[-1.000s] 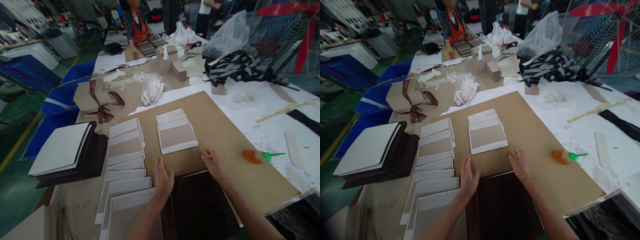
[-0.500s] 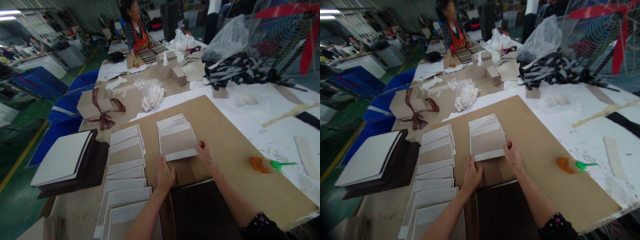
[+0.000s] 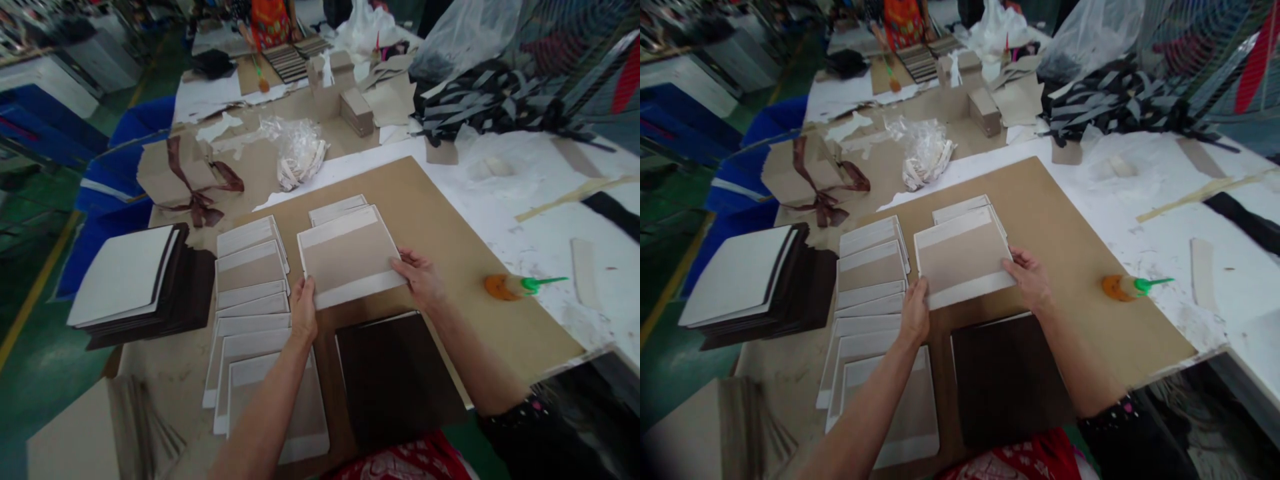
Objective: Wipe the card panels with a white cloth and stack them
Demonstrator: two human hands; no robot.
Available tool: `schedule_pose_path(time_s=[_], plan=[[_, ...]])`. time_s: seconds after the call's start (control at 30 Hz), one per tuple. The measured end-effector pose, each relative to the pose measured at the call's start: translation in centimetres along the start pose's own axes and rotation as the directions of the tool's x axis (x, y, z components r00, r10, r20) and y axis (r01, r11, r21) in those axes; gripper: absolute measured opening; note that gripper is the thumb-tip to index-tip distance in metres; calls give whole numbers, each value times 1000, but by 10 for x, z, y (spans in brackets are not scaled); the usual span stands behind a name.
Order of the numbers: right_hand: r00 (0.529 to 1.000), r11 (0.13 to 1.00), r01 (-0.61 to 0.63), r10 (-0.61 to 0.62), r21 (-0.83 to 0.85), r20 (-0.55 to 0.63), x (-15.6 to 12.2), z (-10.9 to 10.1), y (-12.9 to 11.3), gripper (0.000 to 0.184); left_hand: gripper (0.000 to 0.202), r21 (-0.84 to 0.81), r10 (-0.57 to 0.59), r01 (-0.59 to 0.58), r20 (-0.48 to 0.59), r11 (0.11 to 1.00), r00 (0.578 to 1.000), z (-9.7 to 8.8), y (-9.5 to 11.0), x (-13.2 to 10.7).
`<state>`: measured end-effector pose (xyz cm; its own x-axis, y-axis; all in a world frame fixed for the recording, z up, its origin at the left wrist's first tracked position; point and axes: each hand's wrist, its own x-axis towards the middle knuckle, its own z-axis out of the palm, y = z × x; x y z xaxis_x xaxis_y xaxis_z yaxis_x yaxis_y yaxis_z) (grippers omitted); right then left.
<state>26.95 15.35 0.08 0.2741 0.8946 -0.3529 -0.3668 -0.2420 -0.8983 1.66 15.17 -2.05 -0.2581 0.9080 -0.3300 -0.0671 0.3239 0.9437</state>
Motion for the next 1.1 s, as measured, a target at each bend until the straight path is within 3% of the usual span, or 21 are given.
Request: schedule_pose_path(time_s=[0.13, 0.23, 0.3, 0.43, 0.57, 0.63, 0.7, 0.77, 0.87, 0.97, 1.03, 1.1], plan=[[987, 984, -130, 140, -123, 77, -87, -57, 3, 47, 48, 9, -28, 26, 191, 1000, 981, -19, 8, -66], [955, 936, -291, 295, -196, -10, -149, -102, 23, 50, 43, 144, -158, 121, 288, 982, 944, -35, -18, -122], [941, 912, -338, 326, -233, -90, -178, -124, 40, 52, 38, 268, -219, 133, 323, 954, 921, -44, -42, -150], [939, 881, -340, 302, -329, -162, -201, -142, 66, 57, 38, 501, -242, 59, 309, 864, 920, -49, -68, -171], [964, 821, -267, 223, -504, -146, -200, -146, 82, 56, 39, 647, -228, -8, 279, 762, 933, -45, -64, -171], [978, 726, -206, 142, -656, -150, -199, -149, 87, 52, 41, 707, -244, -18, 268, 707, 932, -45, -62, -172], [986, 592, -137, 0, -794, -169, -195, -152, 87, 48, 50, 746, -191, -53, 238, 664, 952, -48, -64, -172], [976, 523, -84, -130, -848, -177, -181, -149, 83, 46, 61, 743, -66, -109, 203, 660, 977, -49, -67, -164], [976, 587, -46, -146, -808, -163, -135, -127, 67, 45, 59, 669, 160, -270, 222, 692, 962, -41, -65, -125], [986, 660, 59, -157, -749, -61, -61, -85, 50, 46, 52, 635, 319, -427, 284, 644, 904, -16, -51, -60], [976, 680, 164, -217, -715, 18, -7, -53, 45, 50, 53, 683, 327, -432, 288, 588, 900, 5, -39, -15], [968, 677, 185, -251, -712, 13, 40, -25, 45, 49, 57, 748, 292, -417, 304, 515, 907, 22, -28, 19]])
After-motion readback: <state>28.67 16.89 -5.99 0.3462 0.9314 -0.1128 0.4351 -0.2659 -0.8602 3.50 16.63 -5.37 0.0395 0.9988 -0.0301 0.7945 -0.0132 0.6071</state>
